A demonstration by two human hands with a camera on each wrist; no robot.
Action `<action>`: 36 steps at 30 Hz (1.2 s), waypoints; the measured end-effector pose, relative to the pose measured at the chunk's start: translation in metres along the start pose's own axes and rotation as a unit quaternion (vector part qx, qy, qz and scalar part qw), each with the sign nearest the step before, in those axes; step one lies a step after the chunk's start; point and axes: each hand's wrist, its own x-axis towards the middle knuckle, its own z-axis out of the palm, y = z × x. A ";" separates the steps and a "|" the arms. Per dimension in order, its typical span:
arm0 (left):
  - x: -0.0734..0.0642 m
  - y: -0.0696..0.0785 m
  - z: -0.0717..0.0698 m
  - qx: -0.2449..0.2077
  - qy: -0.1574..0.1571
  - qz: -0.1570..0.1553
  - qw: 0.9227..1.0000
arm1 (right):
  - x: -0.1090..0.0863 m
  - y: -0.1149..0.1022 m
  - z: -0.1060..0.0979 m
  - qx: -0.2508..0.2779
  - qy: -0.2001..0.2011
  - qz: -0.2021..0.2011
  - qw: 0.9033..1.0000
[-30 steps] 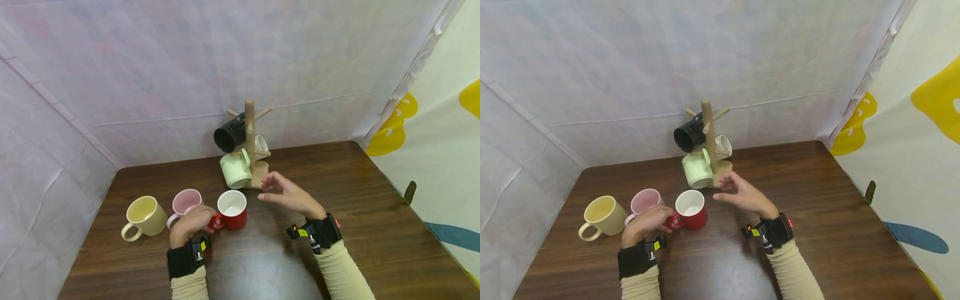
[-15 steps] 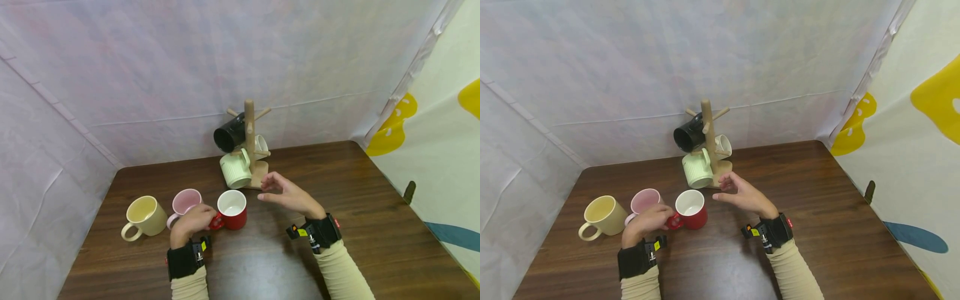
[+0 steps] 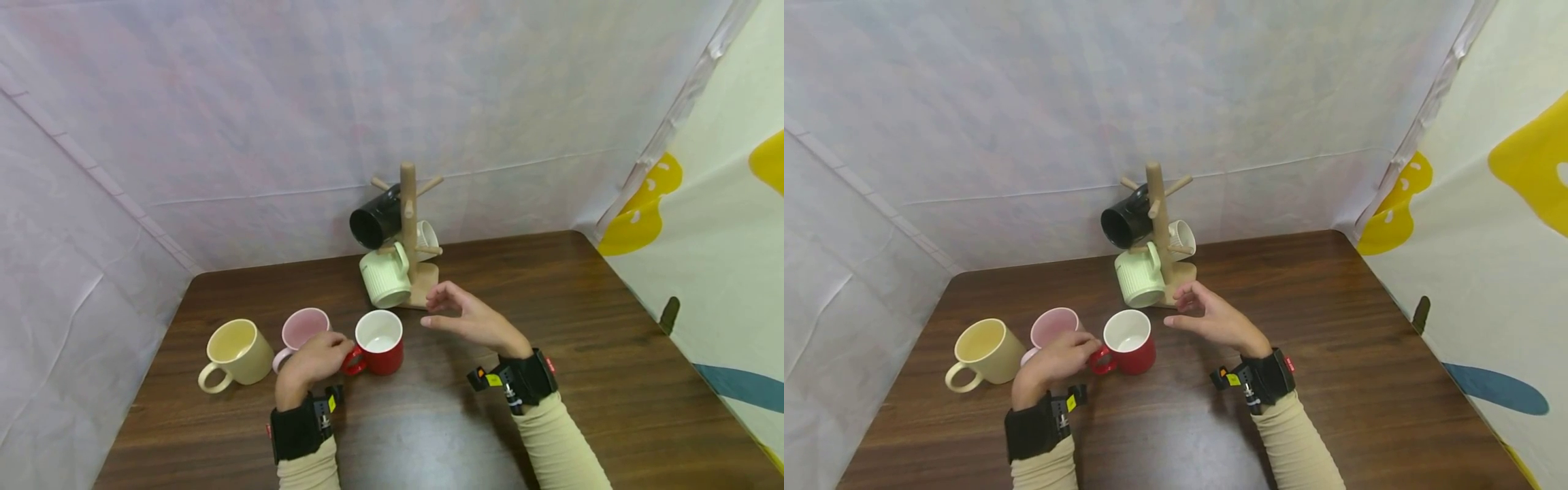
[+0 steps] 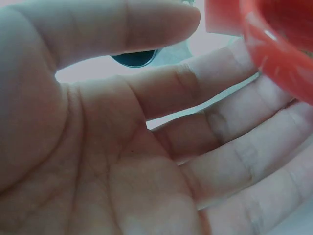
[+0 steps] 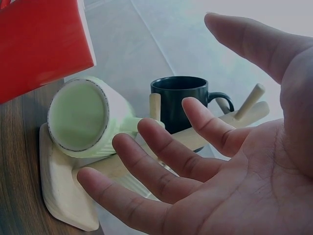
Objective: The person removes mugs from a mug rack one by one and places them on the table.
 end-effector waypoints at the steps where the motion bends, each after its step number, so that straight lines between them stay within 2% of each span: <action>1: 0.000 0.001 0.000 0.004 0.002 0.003 1.000 | 0.001 0.005 0.000 0.000 0.001 0.000 1.000; 5: -0.004 0.004 -0.002 0.009 0.010 0.017 1.000 | 0.005 0.021 -0.002 0.002 0.005 -0.004 1.000; 12: -0.007 0.007 -0.005 0.005 0.040 0.032 0.999 | 0.003 0.022 -0.004 -0.007 0.006 -0.010 1.000; 20: -0.003 0.005 -0.007 0.008 0.089 0.084 0.992 | 0.002 0.022 -0.006 -0.016 0.001 -0.008 1.000; 24: -0.001 0.008 -0.012 -0.001 0.098 0.082 0.992 | 0.002 0.023 -0.006 -0.021 -0.014 -0.019 0.999; 30: 0.007 0.017 -0.024 0.022 0.127 0.056 0.990 | 0.002 0.022 -0.007 -0.030 -0.035 -0.037 0.998; 33: 0.012 0.021 -0.031 0.017 0.127 0.047 0.991 | 0.001 0.021 -0.008 -0.019 -0.048 -0.034 0.998; 36: 0.019 0.030 -0.038 0.011 0.128 0.055 0.990 | 0.000 0.021 -0.010 -0.003 -0.057 -0.031 0.998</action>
